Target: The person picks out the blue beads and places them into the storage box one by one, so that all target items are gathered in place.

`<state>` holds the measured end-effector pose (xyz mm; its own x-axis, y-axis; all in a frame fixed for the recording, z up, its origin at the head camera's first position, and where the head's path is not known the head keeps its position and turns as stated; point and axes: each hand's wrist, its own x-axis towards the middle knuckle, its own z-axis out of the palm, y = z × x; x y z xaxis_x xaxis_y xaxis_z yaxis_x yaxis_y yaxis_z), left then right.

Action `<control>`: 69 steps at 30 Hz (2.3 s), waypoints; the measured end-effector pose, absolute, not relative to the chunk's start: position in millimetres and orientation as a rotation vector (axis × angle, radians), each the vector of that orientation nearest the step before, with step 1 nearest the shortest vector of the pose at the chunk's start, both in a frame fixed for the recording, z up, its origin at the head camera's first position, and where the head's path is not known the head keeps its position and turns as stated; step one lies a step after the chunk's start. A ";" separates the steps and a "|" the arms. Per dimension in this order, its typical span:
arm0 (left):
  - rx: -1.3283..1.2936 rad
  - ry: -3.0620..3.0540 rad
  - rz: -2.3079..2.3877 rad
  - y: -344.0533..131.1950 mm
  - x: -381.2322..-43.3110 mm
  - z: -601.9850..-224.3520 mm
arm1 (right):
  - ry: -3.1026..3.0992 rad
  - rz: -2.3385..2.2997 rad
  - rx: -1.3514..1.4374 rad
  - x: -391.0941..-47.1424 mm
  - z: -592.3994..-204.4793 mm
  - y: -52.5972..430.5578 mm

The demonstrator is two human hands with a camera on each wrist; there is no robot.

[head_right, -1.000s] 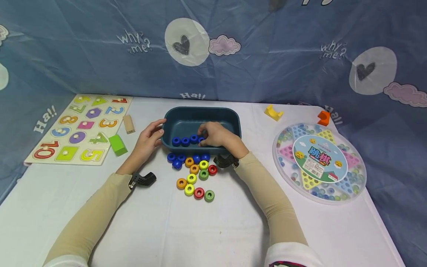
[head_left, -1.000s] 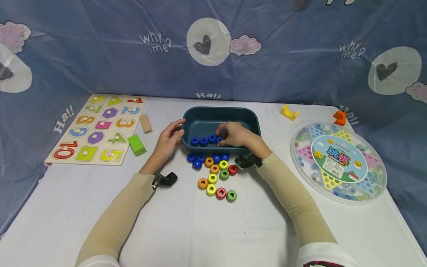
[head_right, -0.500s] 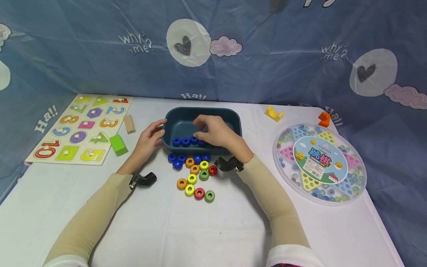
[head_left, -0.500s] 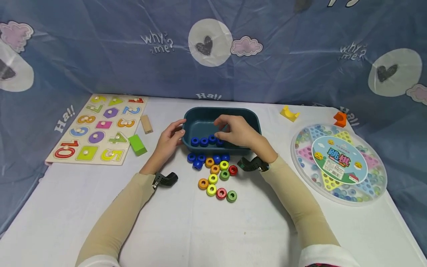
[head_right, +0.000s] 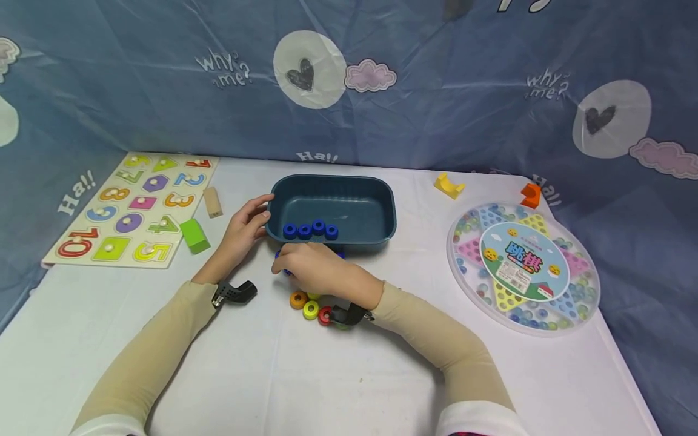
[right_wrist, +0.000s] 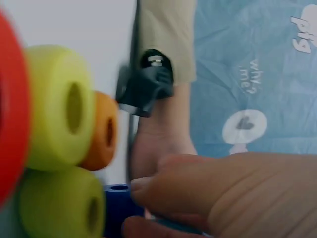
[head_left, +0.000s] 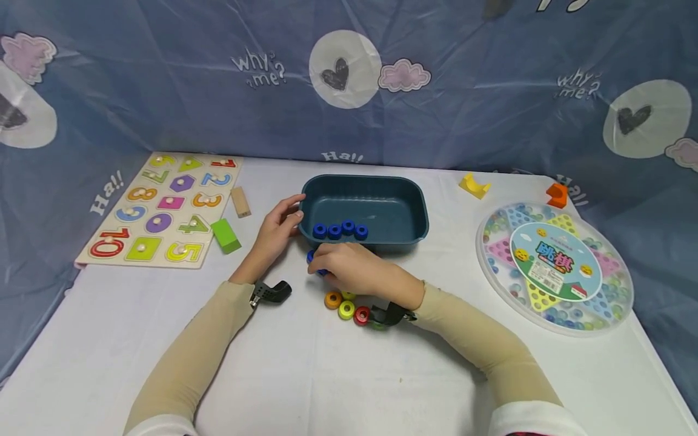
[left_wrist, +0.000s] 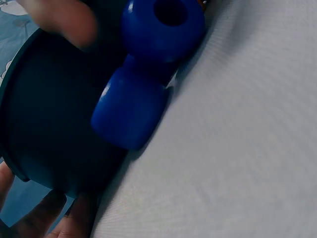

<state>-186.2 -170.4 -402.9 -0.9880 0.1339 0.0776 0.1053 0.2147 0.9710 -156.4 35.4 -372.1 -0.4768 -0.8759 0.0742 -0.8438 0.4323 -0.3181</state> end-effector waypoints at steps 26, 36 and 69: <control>0.244 2.365 2.039 -168.2 -187.8 -405.1 | 2.456 -0.486 -1.587 -158.2 -384.6 33.2; 0.249 2.377 2.047 -173.6 -202.6 -430.6 | 2.439 -0.642 -1.632 -166.3 -368.6 42.6; 0.229 2.399 1.996 -168.4 -188.3 -407.8 | 2.585 -0.684 -0.989 -251.4 -384.0 106.3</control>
<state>-188.3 -168.4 -407.8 -0.9893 0.1198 0.0838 0.1042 0.1759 0.9789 -251.4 106.3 -384.0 -0.7225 -0.6846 -0.0966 -0.5472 0.6515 -0.5255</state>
